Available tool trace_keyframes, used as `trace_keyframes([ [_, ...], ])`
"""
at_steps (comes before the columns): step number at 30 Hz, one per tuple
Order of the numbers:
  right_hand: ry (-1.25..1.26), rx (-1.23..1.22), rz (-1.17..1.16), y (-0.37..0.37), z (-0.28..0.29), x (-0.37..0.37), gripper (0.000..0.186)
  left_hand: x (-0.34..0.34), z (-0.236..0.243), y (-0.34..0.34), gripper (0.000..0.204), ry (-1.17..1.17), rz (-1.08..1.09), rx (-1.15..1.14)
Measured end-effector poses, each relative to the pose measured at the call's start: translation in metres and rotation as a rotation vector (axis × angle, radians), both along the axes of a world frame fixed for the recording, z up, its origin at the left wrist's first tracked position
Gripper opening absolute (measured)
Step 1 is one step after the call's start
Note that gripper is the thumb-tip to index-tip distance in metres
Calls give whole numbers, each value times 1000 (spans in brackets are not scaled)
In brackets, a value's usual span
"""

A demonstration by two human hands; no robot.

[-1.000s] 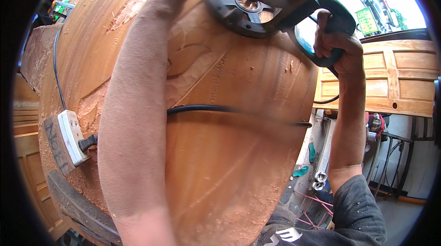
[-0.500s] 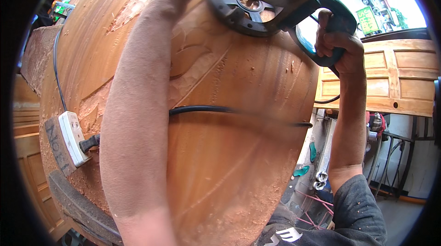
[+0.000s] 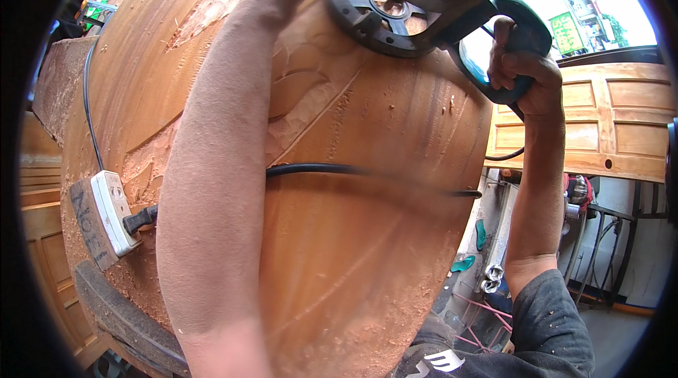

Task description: The person uses a handheld router to carve decorative floral patterns into a large, curved wooden surface.

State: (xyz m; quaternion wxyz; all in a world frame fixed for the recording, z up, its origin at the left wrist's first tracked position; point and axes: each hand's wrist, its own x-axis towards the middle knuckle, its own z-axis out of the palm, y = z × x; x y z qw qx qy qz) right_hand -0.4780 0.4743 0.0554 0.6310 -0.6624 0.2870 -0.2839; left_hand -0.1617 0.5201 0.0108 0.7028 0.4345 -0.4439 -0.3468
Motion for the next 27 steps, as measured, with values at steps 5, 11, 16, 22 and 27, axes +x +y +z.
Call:
trace_keyframes([
  [5, -2, 36, 7, -2, -2, -1, 29, 0, -1, 3, 55, -11, 10, 7],
  [11, 5, 5, -13, 0, 1, -2, 30, -3, 0, -1, 56, -21, 3, -8],
  [16, 8, -2, -11, -1, -1, -4, 31, -4, 0, -2, 56, -24, 7, -9],
  [22, 48, -47, -50, -1, 0, -5, 35, -6, 0, -4, 56, -21, 8, -11],
  [27, 24, -22, -32, -2, 0, -5, 36, -5, 0, -4, 56, -21, 10, -11],
])
